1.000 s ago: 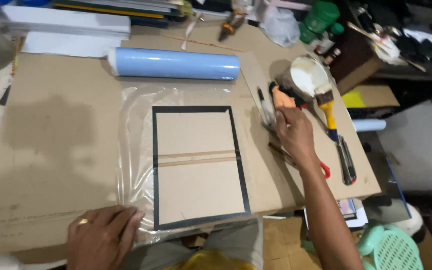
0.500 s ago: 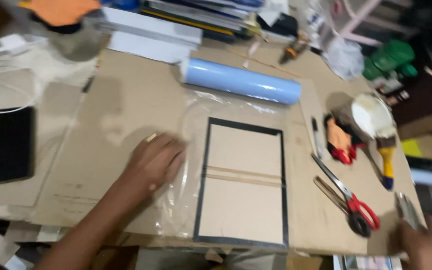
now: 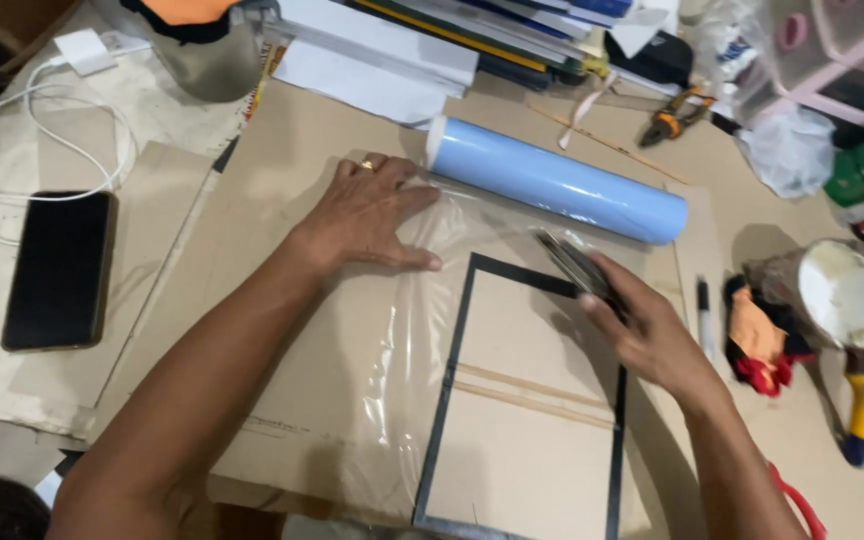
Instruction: The person cuts a sheet of clear plastic film to size using a utility knife and scissors. They then apply a white adhesive to the edges of a black frame and press the plastic film onto it, smoothing it out by hand.
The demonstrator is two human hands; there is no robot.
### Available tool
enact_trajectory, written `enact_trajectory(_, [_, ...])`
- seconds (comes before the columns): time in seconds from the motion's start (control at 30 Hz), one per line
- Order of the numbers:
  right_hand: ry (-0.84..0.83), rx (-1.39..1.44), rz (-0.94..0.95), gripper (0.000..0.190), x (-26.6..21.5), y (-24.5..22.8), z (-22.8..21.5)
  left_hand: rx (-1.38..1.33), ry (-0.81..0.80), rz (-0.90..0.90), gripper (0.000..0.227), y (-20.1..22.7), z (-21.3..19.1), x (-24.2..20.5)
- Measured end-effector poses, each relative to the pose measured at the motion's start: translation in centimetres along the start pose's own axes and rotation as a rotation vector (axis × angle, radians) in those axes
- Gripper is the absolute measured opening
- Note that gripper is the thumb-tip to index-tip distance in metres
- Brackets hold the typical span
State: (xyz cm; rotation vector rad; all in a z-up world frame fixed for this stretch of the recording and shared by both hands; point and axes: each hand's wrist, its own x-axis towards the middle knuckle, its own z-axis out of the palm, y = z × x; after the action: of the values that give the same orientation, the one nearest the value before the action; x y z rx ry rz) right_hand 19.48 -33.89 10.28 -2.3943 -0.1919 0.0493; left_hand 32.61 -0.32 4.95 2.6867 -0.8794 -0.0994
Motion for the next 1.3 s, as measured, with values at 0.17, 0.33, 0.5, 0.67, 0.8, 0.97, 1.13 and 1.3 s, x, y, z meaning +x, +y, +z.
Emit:
enact_trajectory(0.17, [-0.166,-0.131,-0.168,0.042,6.6,-3.0,2.9,-0.014,-0.031,-0.002,0.099,-0.5,-0.2,0.0])
enact_trajectory(0.33, [-0.163,-0.233,-0.305,0.035,10.2,-3.1,5.1,-0.021,-0.06,-0.021,0.105,-0.7,-0.2,-0.1])
enact_trajectory(0.5, [-0.136,-0.214,-0.394,0.037,10.6,-2.3,5.9,-0.029,-0.08,-0.009,0.105,-0.8,-0.2,-0.1])
enact_trajectory(0.67, [-0.134,-0.243,-0.392,0.04,11.3,-1.7,6.8,-0.031,-0.08,-0.01,0.106,-1.0,0.1,0.1])
enact_trajectory(0.8, [-0.109,-0.309,-0.37,0.039,11.7,0.1,7.1,-0.05,-0.046,0.012,0.101,-1.0,0.4,0.1])
enact_trajectory(0.97, [-0.086,-0.38,-0.386,0.039,12.1,0.1,6.7,-0.005,-0.011,0.042,0.073,-1.5,0.1,0.2])
enact_trajectory(1.13, [-0.13,-0.362,-0.368,0.038,12.3,0.4,6.5,-0.005,-0.052,0.007,0.068,-1.4,0.1,0.5])
enact_trajectory(1.3, [-0.12,-0.393,-0.365,0.038,11.5,1.7,5.5,0.011,-0.091,-0.036,0.07,-1.1,-0.3,0.4])
